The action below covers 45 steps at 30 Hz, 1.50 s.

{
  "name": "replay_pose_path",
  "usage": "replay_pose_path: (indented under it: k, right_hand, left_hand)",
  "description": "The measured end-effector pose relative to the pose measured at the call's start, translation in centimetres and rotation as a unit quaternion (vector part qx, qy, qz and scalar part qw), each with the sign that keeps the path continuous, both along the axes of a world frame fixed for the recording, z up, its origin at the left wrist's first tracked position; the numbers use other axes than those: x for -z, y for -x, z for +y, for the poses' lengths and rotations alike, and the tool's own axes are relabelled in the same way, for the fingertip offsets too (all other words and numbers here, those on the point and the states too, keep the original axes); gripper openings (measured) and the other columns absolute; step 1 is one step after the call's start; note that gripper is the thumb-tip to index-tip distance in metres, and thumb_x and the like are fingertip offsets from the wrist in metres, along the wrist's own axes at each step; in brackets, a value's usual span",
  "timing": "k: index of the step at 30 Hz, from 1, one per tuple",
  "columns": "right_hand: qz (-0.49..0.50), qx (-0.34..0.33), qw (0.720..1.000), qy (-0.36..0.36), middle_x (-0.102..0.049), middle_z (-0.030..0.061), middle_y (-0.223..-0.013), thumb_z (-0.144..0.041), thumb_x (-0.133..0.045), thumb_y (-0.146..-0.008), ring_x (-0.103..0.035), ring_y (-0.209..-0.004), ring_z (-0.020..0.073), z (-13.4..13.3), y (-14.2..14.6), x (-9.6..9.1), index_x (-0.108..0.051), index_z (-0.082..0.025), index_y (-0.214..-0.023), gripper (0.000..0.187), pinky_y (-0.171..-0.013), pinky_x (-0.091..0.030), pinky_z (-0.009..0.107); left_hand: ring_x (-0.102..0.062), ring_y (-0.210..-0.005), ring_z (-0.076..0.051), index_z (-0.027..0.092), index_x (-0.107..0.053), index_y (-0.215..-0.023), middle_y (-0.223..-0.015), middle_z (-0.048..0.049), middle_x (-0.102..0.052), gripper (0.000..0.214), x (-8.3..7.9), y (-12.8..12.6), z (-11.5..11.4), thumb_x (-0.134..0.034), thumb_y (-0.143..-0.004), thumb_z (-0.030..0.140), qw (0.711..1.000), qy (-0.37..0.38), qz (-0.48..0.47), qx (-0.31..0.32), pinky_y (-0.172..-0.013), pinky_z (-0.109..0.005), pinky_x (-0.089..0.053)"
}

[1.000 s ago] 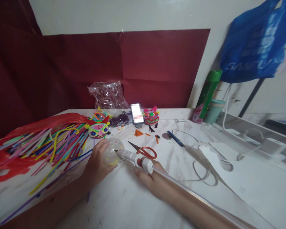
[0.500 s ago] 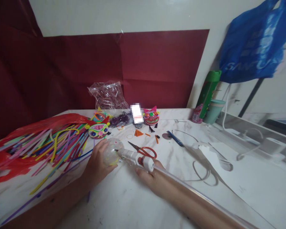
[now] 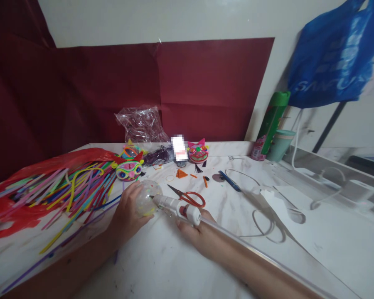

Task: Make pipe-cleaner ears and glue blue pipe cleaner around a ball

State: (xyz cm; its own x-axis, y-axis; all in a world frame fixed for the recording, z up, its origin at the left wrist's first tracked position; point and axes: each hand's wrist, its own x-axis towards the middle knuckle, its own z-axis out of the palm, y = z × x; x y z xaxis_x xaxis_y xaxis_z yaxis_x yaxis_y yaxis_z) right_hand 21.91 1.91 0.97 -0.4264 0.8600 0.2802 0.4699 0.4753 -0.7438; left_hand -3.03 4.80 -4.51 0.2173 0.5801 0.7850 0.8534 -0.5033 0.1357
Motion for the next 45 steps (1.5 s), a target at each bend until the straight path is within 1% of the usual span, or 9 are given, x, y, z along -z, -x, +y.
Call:
replay_pose_path:
  k: [3,10,15,19,21,24,26,31,45]
  right_hand:
    - [-0.006,0.046,0.999,0.009,-0.071,0.0077,-0.106,-0.036,-0.048,-0.083,-0.064,-0.099,0.0296,0.2,-0.1,0.1,-0.068,-0.020,-0.113,0.039,-0.089,-0.052,0.042]
    - [-0.007,0.048,0.998,0.036,-0.068,0.0069,-0.115,-0.039,-0.050,-0.083,-0.060,-0.110,0.0318,0.4,-0.4,0.5,-0.066,-0.022,-0.118,0.043,-0.097,-0.046,0.046]
    - [0.003,0.062,0.997,0.041,-0.072,0.0057,-0.100,-0.037,-0.048,-0.083,-0.065,-0.096,0.0293,0.6,-0.5,0.3,-0.070,-0.021,-0.109,0.038,-0.087,-0.052,0.040]
    - [-0.009,0.047,0.998,0.032,-0.072,0.0046,-0.100,-0.037,-0.048,-0.083,-0.064,-0.097,0.0275,0.7,-0.5,0.5,-0.070,-0.022,-0.108,0.037,-0.087,-0.052,0.038]
    - [-0.015,0.034,0.999,0.024,-0.072,0.0049,-0.096,-0.037,-0.047,-0.083,-0.064,-0.095,0.0266,0.8,-0.5,0.7,-0.072,-0.021,-0.099,0.034,-0.085,-0.052,0.037]
    - [-0.007,0.056,0.998,0.031,-0.071,0.0051,-0.079,-0.041,-0.047,-0.084,-0.065,-0.084,0.0255,1.0,-0.7,1.0,-0.072,-0.020,-0.084,0.033,-0.077,-0.054,0.035]
    - [0.003,0.063,0.997,0.035,-0.069,0.0043,-0.070,-0.042,-0.047,-0.084,-0.065,-0.081,0.0248,1.1,-0.8,1.0,-0.072,-0.021,-0.079,0.033,-0.074,-0.054,0.033]
    - [-0.002,0.045,0.999,0.031,-0.065,0.0025,-0.064,-0.043,-0.047,-0.084,-0.064,-0.075,0.0228,0.9,-0.7,0.5,-0.069,-0.021,-0.073,0.033,-0.072,-0.053,0.032]
    - [-0.028,0.070,0.992,0.100,-0.066,0.0053,-0.071,-0.048,-0.045,-0.083,-0.061,-0.073,0.0235,1.4,-0.9,1.3,-0.070,-0.018,-0.081,0.039,-0.068,-0.049,0.031]
  left_hand:
    - [-0.044,-0.126,-0.038,0.024,-0.026,-0.135,-0.135,-0.0190,-0.042,0.091,0.0,0.0,0.0,-0.077,-0.061,0.017,1.000,0.003,0.004,-0.005,-0.101,-0.058,-0.042]
    - [-0.045,-0.126,-0.037,0.024,-0.028,-0.135,-0.135,-0.0179,-0.044,0.087,0.0,0.0,0.0,-0.076,-0.062,0.018,1.000,0.000,-0.004,-0.005,-0.102,-0.056,-0.042]
    - [-0.044,-0.127,-0.037,0.024,-0.025,-0.135,-0.137,-0.0175,-0.041,0.088,0.0,0.1,0.0,-0.076,-0.064,0.020,1.000,0.010,-0.010,0.001,-0.102,-0.057,-0.041]
    - [-0.043,-0.126,-0.037,0.022,-0.027,-0.135,-0.136,-0.0191,-0.041,0.090,0.0,0.2,0.1,-0.078,-0.061,0.019,1.000,0.006,-0.003,0.000,-0.103,-0.056,-0.041]
    - [-0.043,-0.126,-0.037,0.021,-0.028,-0.134,-0.135,-0.0199,-0.042,0.090,-0.1,0.2,0.1,-0.079,-0.060,0.018,1.000,0.003,-0.003,-0.001,-0.103,-0.055,-0.041]
    - [-0.043,-0.126,-0.037,0.020,-0.028,-0.134,-0.135,-0.0198,-0.042,0.091,0.0,0.2,0.1,-0.080,-0.059,0.018,1.000,0.002,-0.004,0.003,-0.104,-0.054,-0.041]
    - [-0.043,-0.127,-0.037,0.020,-0.028,-0.134,-0.135,-0.0198,-0.041,0.091,0.0,0.2,0.1,-0.080,-0.060,0.019,1.000,0.004,-0.003,0.005,-0.104,-0.054,-0.040]
    - [-0.042,-0.127,-0.037,0.021,-0.027,-0.134,-0.135,-0.0198,-0.040,0.091,0.0,0.3,0.1,-0.080,-0.060,0.018,1.000,0.007,-0.003,0.006,-0.104,-0.055,-0.040]
    - [-0.043,-0.126,-0.036,0.020,-0.029,-0.133,-0.135,-0.0190,-0.042,0.090,0.0,0.2,0.2,-0.079,-0.059,0.018,1.000,0.006,-0.010,0.006,-0.104,-0.054,-0.040]
